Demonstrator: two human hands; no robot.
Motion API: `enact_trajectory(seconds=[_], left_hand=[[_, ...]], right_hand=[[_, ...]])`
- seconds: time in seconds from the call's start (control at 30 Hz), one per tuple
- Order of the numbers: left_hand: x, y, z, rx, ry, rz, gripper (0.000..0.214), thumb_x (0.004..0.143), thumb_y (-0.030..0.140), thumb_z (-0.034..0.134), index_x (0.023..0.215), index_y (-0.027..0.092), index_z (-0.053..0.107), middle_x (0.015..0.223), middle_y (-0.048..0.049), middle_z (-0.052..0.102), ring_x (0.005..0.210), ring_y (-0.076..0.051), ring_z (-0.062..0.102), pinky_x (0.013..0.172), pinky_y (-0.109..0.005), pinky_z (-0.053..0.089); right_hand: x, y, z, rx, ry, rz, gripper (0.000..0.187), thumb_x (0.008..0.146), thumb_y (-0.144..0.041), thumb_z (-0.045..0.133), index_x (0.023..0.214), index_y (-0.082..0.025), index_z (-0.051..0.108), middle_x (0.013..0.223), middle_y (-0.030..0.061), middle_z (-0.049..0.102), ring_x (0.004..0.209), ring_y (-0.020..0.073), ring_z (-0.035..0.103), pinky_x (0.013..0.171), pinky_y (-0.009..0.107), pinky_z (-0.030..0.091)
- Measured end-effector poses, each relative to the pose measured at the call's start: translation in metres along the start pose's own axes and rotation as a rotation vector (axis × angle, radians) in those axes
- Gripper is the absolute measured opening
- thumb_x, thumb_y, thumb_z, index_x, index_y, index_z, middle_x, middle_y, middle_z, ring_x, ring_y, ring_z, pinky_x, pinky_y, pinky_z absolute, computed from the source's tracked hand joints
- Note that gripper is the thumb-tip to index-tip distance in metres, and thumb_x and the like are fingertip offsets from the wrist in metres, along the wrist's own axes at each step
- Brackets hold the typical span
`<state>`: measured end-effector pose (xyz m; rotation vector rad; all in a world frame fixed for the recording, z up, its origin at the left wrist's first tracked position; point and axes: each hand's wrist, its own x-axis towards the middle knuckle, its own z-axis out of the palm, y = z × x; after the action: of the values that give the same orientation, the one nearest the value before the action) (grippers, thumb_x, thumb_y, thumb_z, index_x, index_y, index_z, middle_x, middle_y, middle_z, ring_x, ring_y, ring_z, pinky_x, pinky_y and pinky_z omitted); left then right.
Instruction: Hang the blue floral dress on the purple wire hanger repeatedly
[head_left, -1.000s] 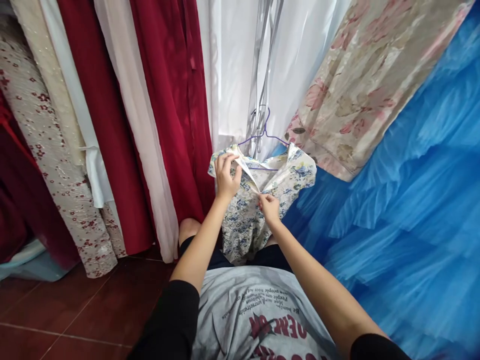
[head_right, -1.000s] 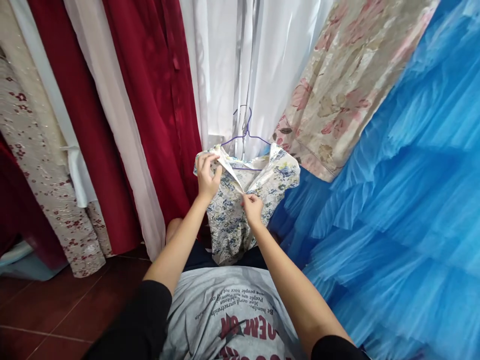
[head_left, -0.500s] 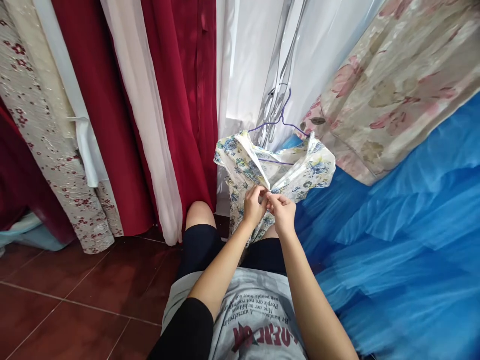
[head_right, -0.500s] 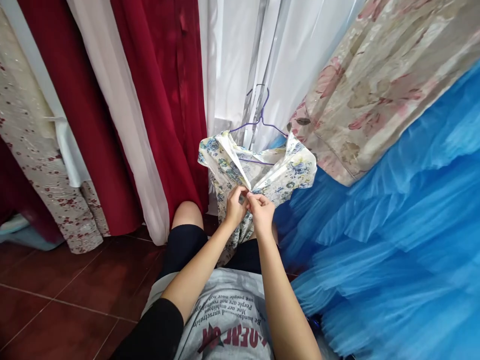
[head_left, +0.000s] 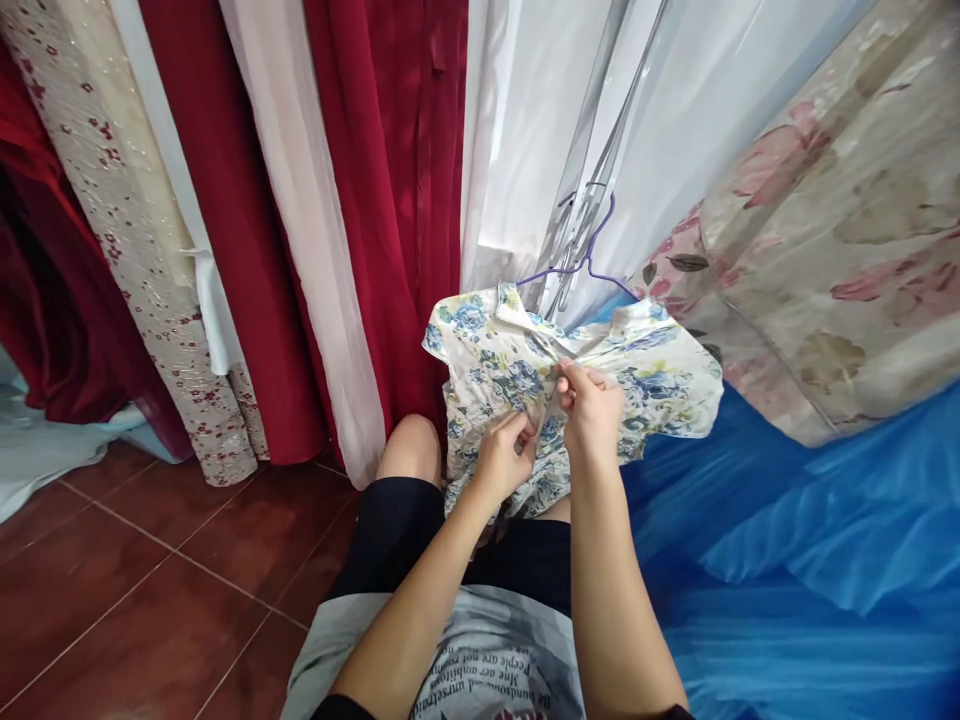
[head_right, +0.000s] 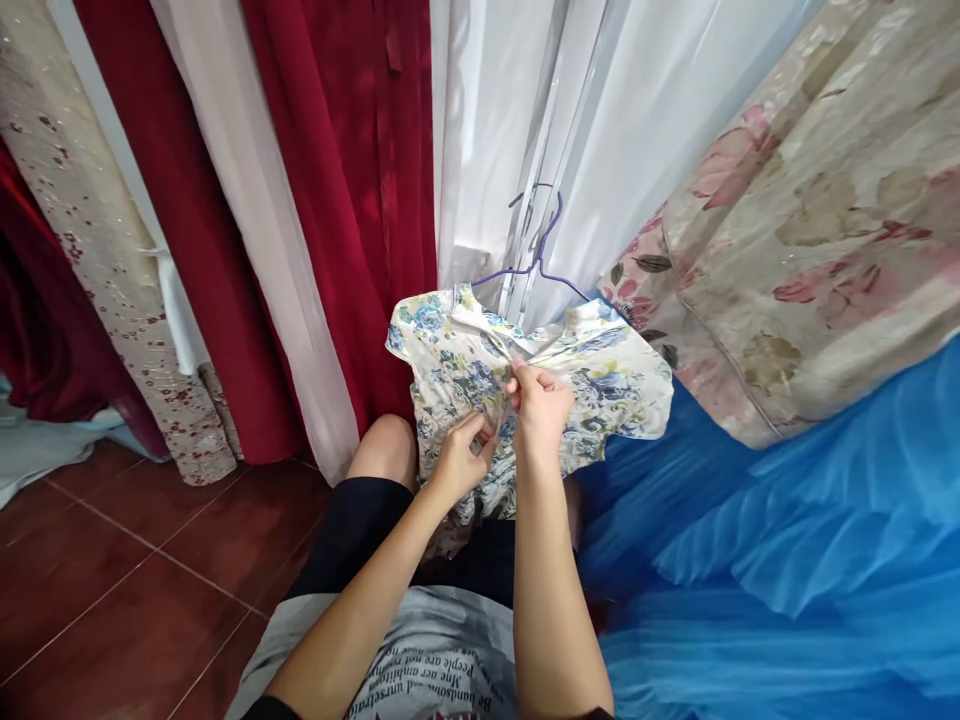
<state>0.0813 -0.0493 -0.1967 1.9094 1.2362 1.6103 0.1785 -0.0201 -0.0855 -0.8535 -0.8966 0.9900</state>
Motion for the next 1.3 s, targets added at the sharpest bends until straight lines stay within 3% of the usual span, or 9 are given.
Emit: enact_trajectory(seconds=[0.33, 0.53, 0.7, 0.83, 0.9, 0.97, 1.07, 1.2, 1.3], left_hand=[[-0.009, -0.006, -0.003, 0.051, -0.170, -0.067, 0.019, 0.081, 0.007, 0.057, 0.073, 0.020, 0.046, 0.076, -0.0005, 0.055, 0.074, -0.016, 0.054, 0.070, -0.028, 0.040], [-0.015, -0.021, -0.017, -0.038, -0.225, -0.188, 0.012, 0.085, 0.011, 0.061, 0.081, 0.020, 0.053, 0.082, -0.0013, 0.059, 0.078, -0.017, 0.058, 0.075, -0.028, 0.045], [0.027, -0.008, -0.042, -0.173, -0.199, -0.108, 0.008, 0.091, 0.019, 0.064, 0.098, 0.019, 0.061, 0.093, -0.0044, 0.066, 0.090, -0.019, 0.063, 0.084, -0.030, 0.049], [0.085, 0.027, -0.064, -0.265, -0.024, 0.117, 0.031, 0.098, 0.020, 0.056, 0.129, 0.022, 0.058, 0.100, -0.0057, 0.068, 0.092, -0.018, 0.065, 0.088, -0.031, 0.051], [0.118, 0.044, -0.075, -0.259, -0.068, 0.218, 0.041, 0.100, 0.022, 0.055, 0.141, 0.025, 0.053, 0.100, -0.0060, 0.069, 0.088, -0.017, 0.065, 0.083, -0.030, 0.052], [0.147, 0.057, -0.083, -0.204, -0.177, 0.299, 0.032, 0.100, 0.026, 0.056, 0.131, 0.024, 0.062, 0.101, -0.0068, 0.071, 0.087, -0.018, 0.066, 0.079, -0.030, 0.051], [0.171, 0.068, -0.086, -0.142, -0.202, 0.392, 0.015, 0.100, 0.028, 0.056, 0.102, 0.021, 0.069, 0.092, -0.0047, 0.071, 0.082, -0.017, 0.063, 0.074, -0.029, 0.049], [0.174, 0.076, -0.084, -0.193, -0.110, 0.422, 0.013, 0.100, 0.026, 0.056, 0.093, 0.020, 0.065, 0.082, -0.0018, 0.065, 0.073, -0.014, 0.058, 0.071, -0.027, 0.046], [0.180, 0.075, -0.088, -0.228, 0.085, 0.391, 0.011, 0.098, 0.027, 0.060, 0.092, 0.020, 0.067, 0.084, -0.0026, 0.066, 0.079, -0.015, 0.059, 0.076, -0.029, 0.047]], right_hand=[[0.031, -0.053, 0.020, 0.149, -0.032, -0.060, 0.020, 0.066, -0.027, 0.081, 0.060, -0.013, 0.069, 0.048, -0.0038, 0.054, 0.037, 0.0022, 0.032, 0.036, 0.019, 0.017], [0.019, -0.045, 0.029, 0.156, -0.022, -0.039, 0.022, 0.073, -0.032, 0.082, 0.067, -0.013, 0.072, 0.045, -0.0051, 0.050, 0.038, 0.0035, 0.034, 0.038, 0.018, 0.020], [0.000, -0.025, 0.035, 0.124, 0.066, -0.054, 0.025, 0.075, -0.034, 0.083, 0.067, -0.015, 0.068, 0.044, -0.0054, 0.049, 0.040, 0.0048, 0.036, 0.040, 0.018, 0.023], [-0.006, -0.027, 0.038, 0.018, 0.101, -0.115, 0.025, 0.078, -0.034, 0.081, 0.069, -0.016, 0.068, 0.046, -0.0056, 0.050, 0.041, 0.0052, 0.037, 0.041, 0.019, 0.025], [-0.005, -0.037, 0.040, -0.059, 0.103, -0.181, 0.024, 0.080, -0.035, 0.080, 0.070, -0.016, 0.068, 0.046, -0.0053, 0.052, 0.041, 0.0055, 0.038, 0.042, 0.019, 0.027], [-0.002, -0.048, 0.044, -0.144, 0.101, -0.238, 0.025, 0.081, -0.035, 0.078, 0.070, -0.016, 0.068, 0.047, -0.0047, 0.054, 0.041, 0.0060, 0.040, 0.043, 0.020, 0.029], [0.007, -0.052, 0.050, -0.248, 0.115, -0.296, 0.027, 0.081, -0.036, 0.077, 0.069, -0.017, 0.064, 0.048, -0.0044, 0.055, 0.042, 0.0069, 0.042, 0.044, 0.021, 0.031], [0.022, -0.023, 0.047, -0.347, 0.136, -0.260, 0.030, 0.076, -0.039, 0.077, 0.065, -0.018, 0.058, 0.049, -0.0053, 0.050, 0.042, 0.0073, 0.039, 0.043, 0.022, 0.029], [0.023, 0.003, 0.035, -0.404, 0.120, -0.137, 0.032, 0.075, -0.043, 0.075, 0.064, -0.019, 0.058, 0.046, -0.0060, 0.046, 0.041, 0.0079, 0.036, 0.042, 0.023, 0.026]])
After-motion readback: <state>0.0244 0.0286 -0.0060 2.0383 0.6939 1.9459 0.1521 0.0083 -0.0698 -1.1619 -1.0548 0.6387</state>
